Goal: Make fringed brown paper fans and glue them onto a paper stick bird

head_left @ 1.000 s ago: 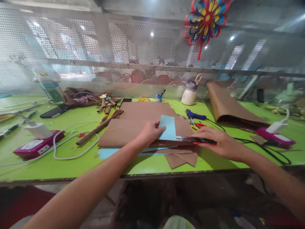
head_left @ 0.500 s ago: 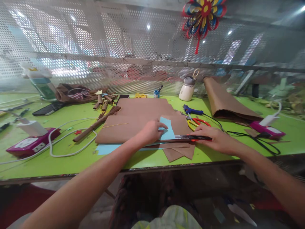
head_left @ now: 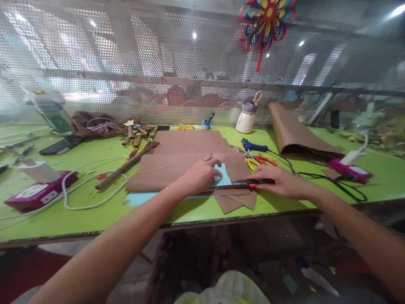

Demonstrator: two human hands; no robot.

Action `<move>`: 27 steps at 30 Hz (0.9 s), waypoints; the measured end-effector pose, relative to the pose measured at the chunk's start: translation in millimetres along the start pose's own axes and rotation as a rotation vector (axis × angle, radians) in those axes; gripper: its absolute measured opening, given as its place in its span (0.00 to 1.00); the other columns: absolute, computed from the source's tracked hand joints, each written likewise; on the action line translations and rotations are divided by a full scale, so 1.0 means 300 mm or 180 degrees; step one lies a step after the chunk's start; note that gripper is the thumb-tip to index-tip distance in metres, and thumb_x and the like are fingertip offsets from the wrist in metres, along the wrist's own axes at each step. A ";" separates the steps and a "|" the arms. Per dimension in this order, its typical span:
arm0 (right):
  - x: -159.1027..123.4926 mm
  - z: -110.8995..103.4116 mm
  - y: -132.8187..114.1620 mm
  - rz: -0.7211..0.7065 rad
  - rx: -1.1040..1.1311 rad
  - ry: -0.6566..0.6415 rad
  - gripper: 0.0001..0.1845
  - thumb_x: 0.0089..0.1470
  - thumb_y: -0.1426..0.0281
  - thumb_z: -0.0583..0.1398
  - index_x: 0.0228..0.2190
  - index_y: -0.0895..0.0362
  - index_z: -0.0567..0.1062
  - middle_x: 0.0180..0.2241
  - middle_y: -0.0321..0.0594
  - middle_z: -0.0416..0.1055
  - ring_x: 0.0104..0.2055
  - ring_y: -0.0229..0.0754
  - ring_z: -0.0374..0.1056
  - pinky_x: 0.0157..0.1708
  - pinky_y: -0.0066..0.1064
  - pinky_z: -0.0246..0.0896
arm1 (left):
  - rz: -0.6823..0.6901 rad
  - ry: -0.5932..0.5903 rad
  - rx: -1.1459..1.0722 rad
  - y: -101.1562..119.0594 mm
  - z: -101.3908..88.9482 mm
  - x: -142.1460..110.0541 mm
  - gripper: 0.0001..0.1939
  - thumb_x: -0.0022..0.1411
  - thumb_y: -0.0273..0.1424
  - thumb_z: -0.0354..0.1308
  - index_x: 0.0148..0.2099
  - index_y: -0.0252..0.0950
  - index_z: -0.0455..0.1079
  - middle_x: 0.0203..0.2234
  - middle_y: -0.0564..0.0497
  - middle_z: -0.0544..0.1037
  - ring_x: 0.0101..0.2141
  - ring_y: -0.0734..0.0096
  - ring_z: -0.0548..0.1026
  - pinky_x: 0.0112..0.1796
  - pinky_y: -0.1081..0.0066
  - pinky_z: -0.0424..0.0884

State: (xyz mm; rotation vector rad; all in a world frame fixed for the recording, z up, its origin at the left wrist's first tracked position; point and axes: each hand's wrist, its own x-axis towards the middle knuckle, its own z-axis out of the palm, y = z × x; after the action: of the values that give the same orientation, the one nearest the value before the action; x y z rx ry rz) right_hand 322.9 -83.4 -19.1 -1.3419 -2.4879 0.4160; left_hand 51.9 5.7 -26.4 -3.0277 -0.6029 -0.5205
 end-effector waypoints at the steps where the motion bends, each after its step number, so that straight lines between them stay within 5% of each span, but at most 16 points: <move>1: 0.002 0.002 -0.002 -0.0002 0.0002 -0.0029 0.18 0.55 0.61 0.54 0.47 0.51 0.71 0.41 0.43 0.69 0.44 0.43 0.64 0.44 0.36 0.59 | 0.0058 -0.0124 -0.0187 -0.005 0.007 0.002 0.15 0.55 0.21 0.50 0.41 0.38 0.75 0.42 0.45 0.72 0.40 0.68 0.69 0.43 0.69 0.64; 8: -0.004 0.011 -0.036 0.0020 0.0022 -0.0078 0.19 0.56 0.61 0.53 0.47 0.53 0.72 0.40 0.44 0.70 0.42 0.42 0.64 0.43 0.34 0.59 | 0.0169 -0.0263 -0.0700 -0.055 0.046 0.007 0.17 0.55 0.19 0.49 0.42 0.36 0.75 0.39 0.46 0.74 0.34 0.74 0.72 0.38 0.75 0.65; 17: -0.051 0.016 -0.055 0.0046 0.0102 0.0085 0.19 0.56 0.60 0.53 0.46 0.55 0.72 0.41 0.46 0.71 0.43 0.43 0.65 0.44 0.36 0.58 | 0.0169 -0.0449 -0.0747 -0.052 0.022 0.008 0.18 0.55 0.19 0.48 0.43 0.36 0.75 0.41 0.45 0.73 0.34 0.75 0.72 0.39 0.76 0.65; 27: 0.018 0.010 -0.072 -0.0081 0.0247 -0.0076 0.19 0.56 0.60 0.54 0.45 0.55 0.73 0.38 0.44 0.71 0.40 0.42 0.64 0.41 0.33 0.59 | 0.0155 -0.0546 -0.0791 -0.053 0.014 0.006 0.18 0.57 0.20 0.48 0.45 0.36 0.74 0.42 0.46 0.73 0.34 0.76 0.72 0.38 0.76 0.65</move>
State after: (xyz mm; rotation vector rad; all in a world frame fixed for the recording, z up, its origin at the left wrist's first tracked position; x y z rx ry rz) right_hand 302.4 -90.5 -13.2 -1.2813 -2.4784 0.5202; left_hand 48.8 21.4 -30.8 -3.3391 -0.5025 -0.3607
